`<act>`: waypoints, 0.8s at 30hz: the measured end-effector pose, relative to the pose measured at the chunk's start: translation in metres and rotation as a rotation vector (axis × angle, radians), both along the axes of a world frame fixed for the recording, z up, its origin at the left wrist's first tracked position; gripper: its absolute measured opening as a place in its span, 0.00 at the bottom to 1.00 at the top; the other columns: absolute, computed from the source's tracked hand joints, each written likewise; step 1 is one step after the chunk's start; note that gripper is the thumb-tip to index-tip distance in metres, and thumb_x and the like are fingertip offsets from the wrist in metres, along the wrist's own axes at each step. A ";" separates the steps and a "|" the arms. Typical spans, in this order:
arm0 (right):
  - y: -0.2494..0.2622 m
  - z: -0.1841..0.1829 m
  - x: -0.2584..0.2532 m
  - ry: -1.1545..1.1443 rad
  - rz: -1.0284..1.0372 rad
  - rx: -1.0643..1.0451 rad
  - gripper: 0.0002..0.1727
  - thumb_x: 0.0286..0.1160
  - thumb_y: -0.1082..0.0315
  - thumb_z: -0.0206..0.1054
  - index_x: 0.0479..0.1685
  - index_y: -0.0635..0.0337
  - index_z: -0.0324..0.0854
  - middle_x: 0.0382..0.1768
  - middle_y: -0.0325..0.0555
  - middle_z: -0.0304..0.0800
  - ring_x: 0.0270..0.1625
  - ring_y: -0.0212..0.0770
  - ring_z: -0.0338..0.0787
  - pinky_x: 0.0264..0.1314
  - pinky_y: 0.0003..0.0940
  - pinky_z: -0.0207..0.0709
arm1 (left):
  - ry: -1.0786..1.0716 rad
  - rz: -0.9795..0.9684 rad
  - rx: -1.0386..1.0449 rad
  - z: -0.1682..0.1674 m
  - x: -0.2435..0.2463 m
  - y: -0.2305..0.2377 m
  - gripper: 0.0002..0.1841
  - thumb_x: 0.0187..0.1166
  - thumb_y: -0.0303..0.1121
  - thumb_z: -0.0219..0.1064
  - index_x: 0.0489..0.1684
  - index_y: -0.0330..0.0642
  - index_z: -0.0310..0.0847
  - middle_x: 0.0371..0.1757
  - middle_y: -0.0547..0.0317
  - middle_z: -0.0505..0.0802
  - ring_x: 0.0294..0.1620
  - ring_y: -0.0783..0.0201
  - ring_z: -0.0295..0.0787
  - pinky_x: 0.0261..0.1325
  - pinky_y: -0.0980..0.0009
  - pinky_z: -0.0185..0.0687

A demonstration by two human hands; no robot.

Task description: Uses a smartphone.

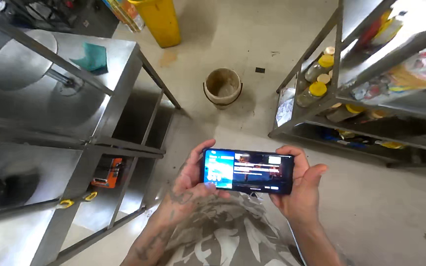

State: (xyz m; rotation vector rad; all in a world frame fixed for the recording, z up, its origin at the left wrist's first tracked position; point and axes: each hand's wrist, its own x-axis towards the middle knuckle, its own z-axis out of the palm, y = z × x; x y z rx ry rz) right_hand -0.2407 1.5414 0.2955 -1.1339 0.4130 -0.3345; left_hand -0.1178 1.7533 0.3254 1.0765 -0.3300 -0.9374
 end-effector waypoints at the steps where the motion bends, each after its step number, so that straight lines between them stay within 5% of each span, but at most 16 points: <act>1: -0.011 0.002 0.011 0.007 0.030 -0.006 0.42 0.66 0.17 0.46 0.66 0.36 0.75 0.35 0.40 0.89 0.12 0.32 0.82 0.05 0.26 0.73 | 0.000 0.023 -0.001 0.000 0.006 -0.008 0.40 0.72 0.28 0.69 0.87 0.64 0.57 0.69 0.49 0.84 0.55 0.54 0.92 0.44 0.56 0.95; 7: -0.057 0.005 0.067 -0.013 0.110 0.047 0.40 0.68 0.19 0.48 0.67 0.37 0.73 0.36 0.42 0.89 0.12 0.33 0.81 0.05 0.26 0.74 | 0.063 0.151 -0.023 0.001 0.046 -0.054 0.38 0.71 0.27 0.67 0.84 0.64 0.61 0.67 0.49 0.84 0.52 0.54 0.93 0.39 0.57 0.95; 11: -0.074 0.006 0.095 0.065 0.090 0.006 0.24 0.86 0.40 0.55 0.73 0.39 0.72 0.65 0.43 0.89 0.25 0.39 0.92 0.11 0.28 0.80 | 0.003 0.173 0.049 0.004 0.078 -0.075 0.35 0.73 0.27 0.66 0.83 0.62 0.63 0.66 0.50 0.85 0.52 0.56 0.93 0.37 0.59 0.95; 15: -0.079 0.002 0.125 0.120 -0.011 -0.089 0.18 0.87 0.61 0.57 0.72 0.39 0.75 0.43 0.48 0.89 0.19 0.39 0.87 0.10 0.32 0.81 | -0.119 0.135 0.077 0.007 0.110 -0.088 0.37 0.72 0.31 0.73 0.84 0.62 0.62 0.67 0.51 0.84 0.52 0.55 0.93 0.39 0.59 0.96; 20: -0.084 0.002 0.161 0.163 -0.168 -0.144 0.14 0.89 0.57 0.57 0.68 0.40 0.76 0.36 0.48 0.87 0.15 0.38 0.84 0.07 0.31 0.79 | -0.122 0.037 0.059 -0.003 0.164 -0.110 0.39 0.68 0.31 0.75 0.83 0.64 0.62 0.66 0.50 0.85 0.50 0.53 0.94 0.37 0.57 0.96; 24: -0.088 0.011 0.188 0.142 -0.214 -0.068 0.27 0.85 0.35 0.51 0.71 0.37 0.76 0.43 0.47 0.89 0.22 0.38 0.89 0.12 0.32 0.82 | -0.072 -0.082 0.019 -0.004 0.222 -0.124 0.39 0.69 0.27 0.69 0.84 0.63 0.62 0.67 0.49 0.85 0.50 0.53 0.94 0.36 0.56 0.96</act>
